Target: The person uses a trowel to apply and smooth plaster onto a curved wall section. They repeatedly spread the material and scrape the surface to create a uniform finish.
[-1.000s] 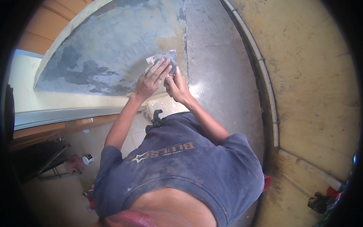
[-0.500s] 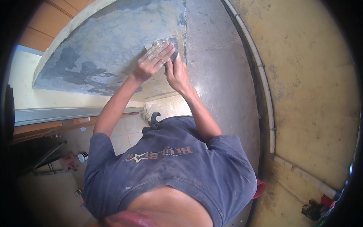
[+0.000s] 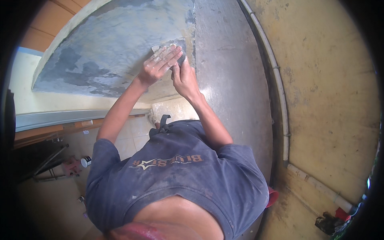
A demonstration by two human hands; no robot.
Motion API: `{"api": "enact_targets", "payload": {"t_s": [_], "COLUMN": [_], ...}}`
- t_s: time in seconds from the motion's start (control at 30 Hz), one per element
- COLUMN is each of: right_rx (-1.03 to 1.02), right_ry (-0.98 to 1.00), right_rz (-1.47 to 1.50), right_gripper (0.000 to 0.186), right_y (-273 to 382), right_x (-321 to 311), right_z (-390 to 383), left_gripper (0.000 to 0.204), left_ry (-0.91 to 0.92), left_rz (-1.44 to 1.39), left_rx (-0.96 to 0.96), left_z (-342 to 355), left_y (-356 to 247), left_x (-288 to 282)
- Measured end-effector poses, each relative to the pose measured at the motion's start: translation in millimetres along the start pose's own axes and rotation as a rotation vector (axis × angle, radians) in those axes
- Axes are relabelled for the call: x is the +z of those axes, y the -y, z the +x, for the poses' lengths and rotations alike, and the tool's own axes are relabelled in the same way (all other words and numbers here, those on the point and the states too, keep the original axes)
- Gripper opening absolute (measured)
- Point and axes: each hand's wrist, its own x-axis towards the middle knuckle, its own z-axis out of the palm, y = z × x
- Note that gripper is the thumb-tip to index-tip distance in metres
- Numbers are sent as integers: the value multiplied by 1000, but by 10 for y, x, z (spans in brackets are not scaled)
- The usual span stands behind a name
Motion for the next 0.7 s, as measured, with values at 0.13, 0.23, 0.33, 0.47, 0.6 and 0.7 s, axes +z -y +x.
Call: {"api": "enact_targets", "payload": {"t_s": [0.13, 0.23, 0.33, 0.47, 0.6, 0.7], "right_rx": [-8, -274, -159, -66, 39, 58], "right_ry": [-27, -95, -28, -10, 8, -1], "right_rz": [-46, -135, -36, 29, 59, 32], "right_gripper": [19, 18, 18, 19, 22, 24], "right_y": [27, 33, -2, -99, -168, -182], "right_x": [12, 31, 48, 86, 110, 129], "right_z": [90, 181, 136, 19, -35, -26], "left_gripper": [48, 49, 50, 51, 49, 47], "left_ry": [-46, -33, -26, 25, 33, 30], "left_rz": [56, 9, -42, -51, 8, 32], "left_rx": [57, -45, -44, -44, 2, 29], "left_z": [47, 54, 5, -98, -164, -173], "left_y": [77, 128, 83, -14, -14, 32], "left_x": [-14, -28, -45, -25, 8, 20]}}
